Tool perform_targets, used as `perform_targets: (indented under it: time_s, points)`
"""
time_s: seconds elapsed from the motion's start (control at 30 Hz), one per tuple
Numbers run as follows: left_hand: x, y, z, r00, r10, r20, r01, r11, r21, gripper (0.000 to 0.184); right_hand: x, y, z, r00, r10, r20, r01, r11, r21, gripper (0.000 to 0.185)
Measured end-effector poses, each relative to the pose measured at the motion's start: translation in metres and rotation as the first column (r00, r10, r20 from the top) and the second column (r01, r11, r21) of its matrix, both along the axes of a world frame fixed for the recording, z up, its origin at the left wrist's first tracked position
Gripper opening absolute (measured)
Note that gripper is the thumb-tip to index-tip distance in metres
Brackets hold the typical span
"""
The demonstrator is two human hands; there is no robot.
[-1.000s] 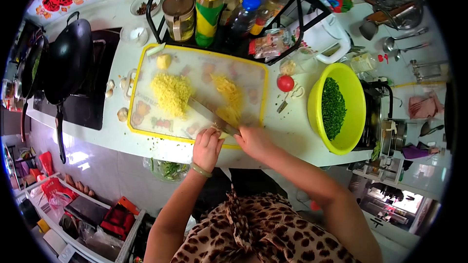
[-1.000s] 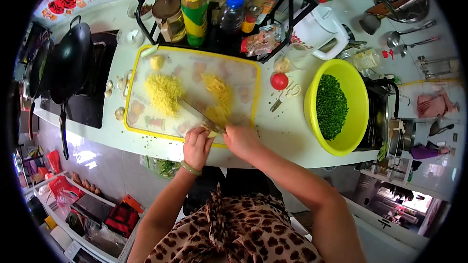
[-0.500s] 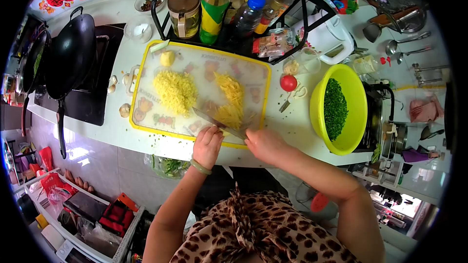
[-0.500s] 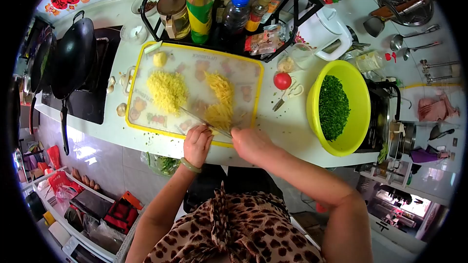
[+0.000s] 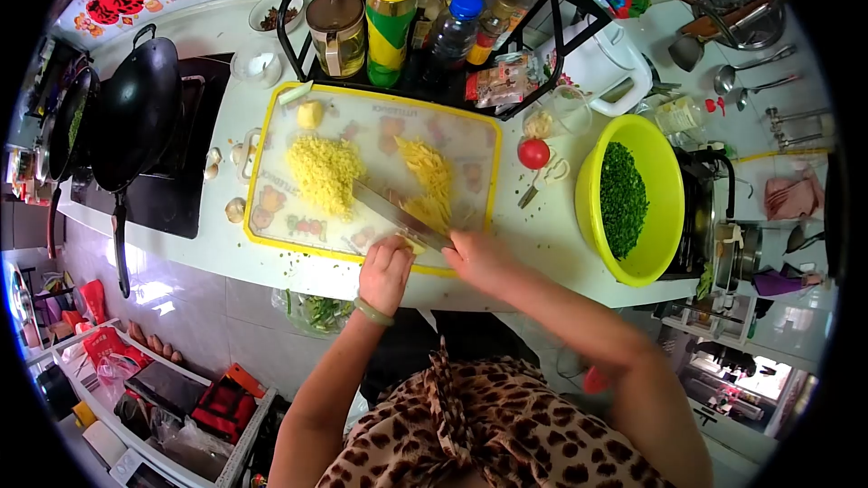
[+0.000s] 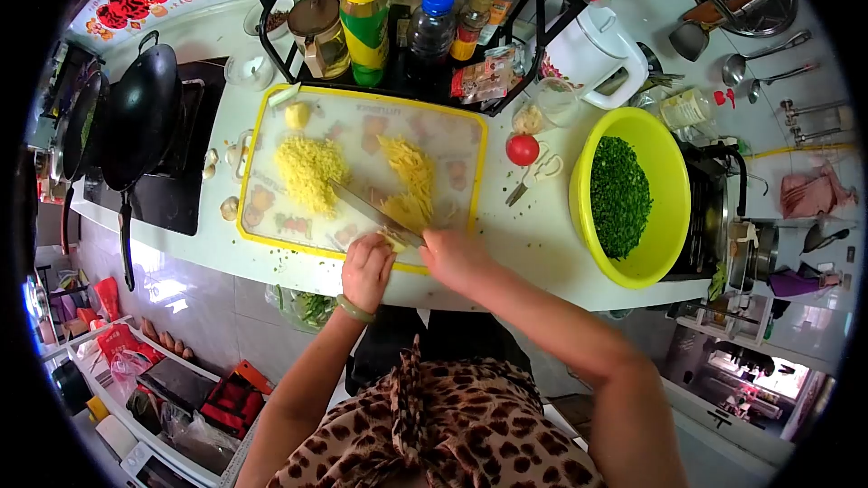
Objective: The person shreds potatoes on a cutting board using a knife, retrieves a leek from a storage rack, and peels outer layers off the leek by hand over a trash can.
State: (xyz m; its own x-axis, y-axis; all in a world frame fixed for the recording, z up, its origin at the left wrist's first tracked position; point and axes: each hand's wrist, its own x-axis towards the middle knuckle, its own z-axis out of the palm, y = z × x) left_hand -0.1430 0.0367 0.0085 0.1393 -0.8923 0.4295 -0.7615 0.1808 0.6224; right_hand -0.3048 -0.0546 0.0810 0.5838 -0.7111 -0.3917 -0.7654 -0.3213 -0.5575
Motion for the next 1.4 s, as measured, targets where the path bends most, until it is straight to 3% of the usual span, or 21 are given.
perform_targets:
  time_s: [0.13, 0.47, 0.67, 0.77, 0.83, 1.07, 1.17, 1.27, 1.4]
  points:
    - [-0.001, 0.000, -0.001, 1.000, 0.003, -0.011, -0.003, 1.000, 0.005, 0.017, -0.004, -0.002, 0.027, 0.987, 0.133, -0.089, -0.136, 0.990, -0.024, 0.020]
    - [-0.003, 0.000, -0.005, 1.000, 0.022, -0.005, -0.022, 1.000, 0.013, 0.017, 0.001, 0.007, 0.004, 0.974, 0.139, -0.180, -0.139, 0.990, 0.009, 0.020]
    - [-0.002, -0.002, -0.004, 1.000, -0.002, -0.003, 0.002, 1.000, -0.019, 0.018, 0.007, 0.011, -0.010, 1.000, 0.002, -0.030, -0.004, 0.998, -0.068, 0.018]
    - [-0.002, 0.000, -0.003, 1.000, 0.017, -0.015, -0.017, 1.000, -0.008, 0.019, 0.006, 0.005, -0.006, 0.998, 0.056, -0.018, -0.057, 0.994, -0.090, 0.020]
    - [-0.002, 0.001, -0.003, 0.999, 0.027, -0.017, -0.027, 1.000, 0.000, 0.019, 0.005, 0.002, 0.015, 0.998, 0.042, -0.053, -0.042, 0.999, 0.006, 0.020]
    - [-0.002, 0.000, -0.004, 1.000, 0.020, -0.009, -0.020, 1.000, -0.009, 0.019, -0.002, 0.002, 0.019, 0.979, 0.166, -0.114, -0.165, 0.986, 0.023, 0.018]
    - [-0.003, 0.000, -0.005, 1.000, 0.024, -0.013, -0.024, 1.000, -0.015, 0.019, 0.002, 0.004, 0.012, 0.981, 0.142, -0.133, -0.138, 0.990, 0.036, 0.017]
    - [-0.004, 0.001, -0.006, 0.999, 0.029, 0.015, -0.029, 0.999, 0.017, 0.018, 0.008, 0.013, -0.006, 0.977, 0.152, -0.148, -0.153, 0.988, 0.002, 0.016]
    - [-0.004, -0.001, -0.003, 0.999, 0.024, 0.027, -0.024, 0.999, -0.026, 0.019, 0.014, 0.015, -0.017, 0.999, 0.043, -0.003, -0.043, 0.992, -0.118, 0.015]
